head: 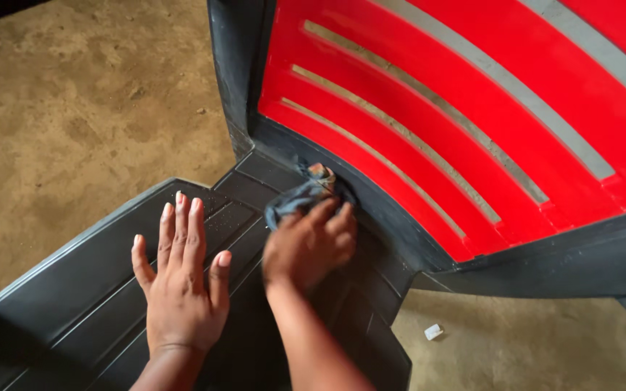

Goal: The person wipes a small orange table and two plastic chairs using a blue cloth. They move a rolled poster and a box aside to access the table surface, then wipe the table, the seat and back of a red chair, and the seat and armrest of a grey chair.

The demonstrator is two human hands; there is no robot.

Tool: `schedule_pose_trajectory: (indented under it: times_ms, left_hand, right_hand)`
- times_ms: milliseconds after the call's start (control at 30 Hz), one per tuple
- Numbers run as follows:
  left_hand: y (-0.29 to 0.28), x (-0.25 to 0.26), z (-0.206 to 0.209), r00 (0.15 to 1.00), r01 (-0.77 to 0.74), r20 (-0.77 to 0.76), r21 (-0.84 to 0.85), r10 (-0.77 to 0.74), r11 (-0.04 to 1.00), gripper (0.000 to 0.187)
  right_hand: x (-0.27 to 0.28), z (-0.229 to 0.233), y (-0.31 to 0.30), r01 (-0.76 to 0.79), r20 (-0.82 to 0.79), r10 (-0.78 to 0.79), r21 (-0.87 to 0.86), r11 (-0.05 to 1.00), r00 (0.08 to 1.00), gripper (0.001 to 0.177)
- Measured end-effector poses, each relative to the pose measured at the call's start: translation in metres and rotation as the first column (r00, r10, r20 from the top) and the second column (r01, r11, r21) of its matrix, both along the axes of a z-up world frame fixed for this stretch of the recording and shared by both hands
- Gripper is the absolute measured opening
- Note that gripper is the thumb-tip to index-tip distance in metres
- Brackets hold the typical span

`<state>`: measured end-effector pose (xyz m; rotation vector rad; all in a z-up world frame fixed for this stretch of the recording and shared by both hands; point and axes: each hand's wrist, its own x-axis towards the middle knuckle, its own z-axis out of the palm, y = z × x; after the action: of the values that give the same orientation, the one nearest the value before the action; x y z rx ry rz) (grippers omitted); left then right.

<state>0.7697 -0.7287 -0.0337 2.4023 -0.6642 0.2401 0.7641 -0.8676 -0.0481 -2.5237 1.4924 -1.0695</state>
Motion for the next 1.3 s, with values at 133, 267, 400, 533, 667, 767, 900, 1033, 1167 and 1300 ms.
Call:
schedule_pose_trajectory:
  times_ms: [133, 267, 400, 533, 667, 767, 900, 1033, 1167, 1300]
  left_hand:
    - [-0.001, 0.002, -0.004, 1.0, -0.001, 0.005, 0.001, 0.001, 1.0, 0.066]
    - [0.002, 0.004, -0.003, 1.0, -0.028, 0.006, -0.07, 0.028, 0.997, 0.064]
    - [-0.002, 0.002, 0.002, 0.999, -0.048, -0.003, -0.11, 0.048, 0.993, 0.065]
    - [-0.003, 0.004, 0.003, 0.999, -0.044, -0.021, -0.08, 0.042, 0.996, 0.064]
    - [-0.001, 0.002, -0.002, 0.999, -0.03, -0.041, -0.128, 0.025, 0.991, 0.066]
    - [0.003, 0.006, -0.003, 0.999, -0.027, -0.034, -0.212, 0.02, 0.977, 0.068]
    - [0.008, 0.005, -0.003, 1.0, -0.021, -0.01, -0.306, 0.019, 0.952, 0.072]
    - [0.004, 0.004, -0.003, 1.0, 0.012, 0.0, -0.313, -0.012, 0.95, 0.073]
    - [0.003, 0.0, -0.002, 1.0, -0.004, -0.004, -0.256, 0.003, 0.967, 0.076]
    - [0.002, -0.003, -0.001, 1.0, -0.013, -0.024, -0.211, 0.008, 0.977, 0.075]
  right_hand:
    - [0.045, -0.021, 0.007, -0.397, 0.128, 0.376, 0.254, 0.882, 0.918, 0.038]
    - [0.08, -0.016, 0.024, -0.89, 0.433, 0.786, 0.098, 0.446, 0.442, 0.025]
    - [0.045, 0.009, 0.021, -0.689, 0.57, 0.556, 0.026, 0.724, 0.605, 0.043]
    - [-0.029, 0.023, -0.009, -0.04, 0.399, -0.23, 0.564, 0.824, 0.888, 0.027]
    - [-0.024, 0.013, 0.019, 0.12, -0.217, -0.065, 0.252, 0.96, 0.974, 0.063]
    - [-0.002, 0.008, 0.055, -0.36, -0.075, 0.425, 0.414, 0.836, 0.902, 0.072]
    - [0.003, 0.0, 0.058, -0.807, 0.191, 0.795, 0.29, 0.514, 0.575, 0.049]
    - [-0.002, -0.005, 0.048, -0.912, 0.144, 0.903, 0.14, 0.385, 0.404, 0.04]
    - [-0.006, -0.008, 0.036, -0.882, -0.03, 0.885, 0.074, 0.465, 0.465, 0.029]
    - [-0.024, -0.016, 0.0, -0.642, -0.077, 0.652, 0.117, 0.757, 0.754, 0.045]
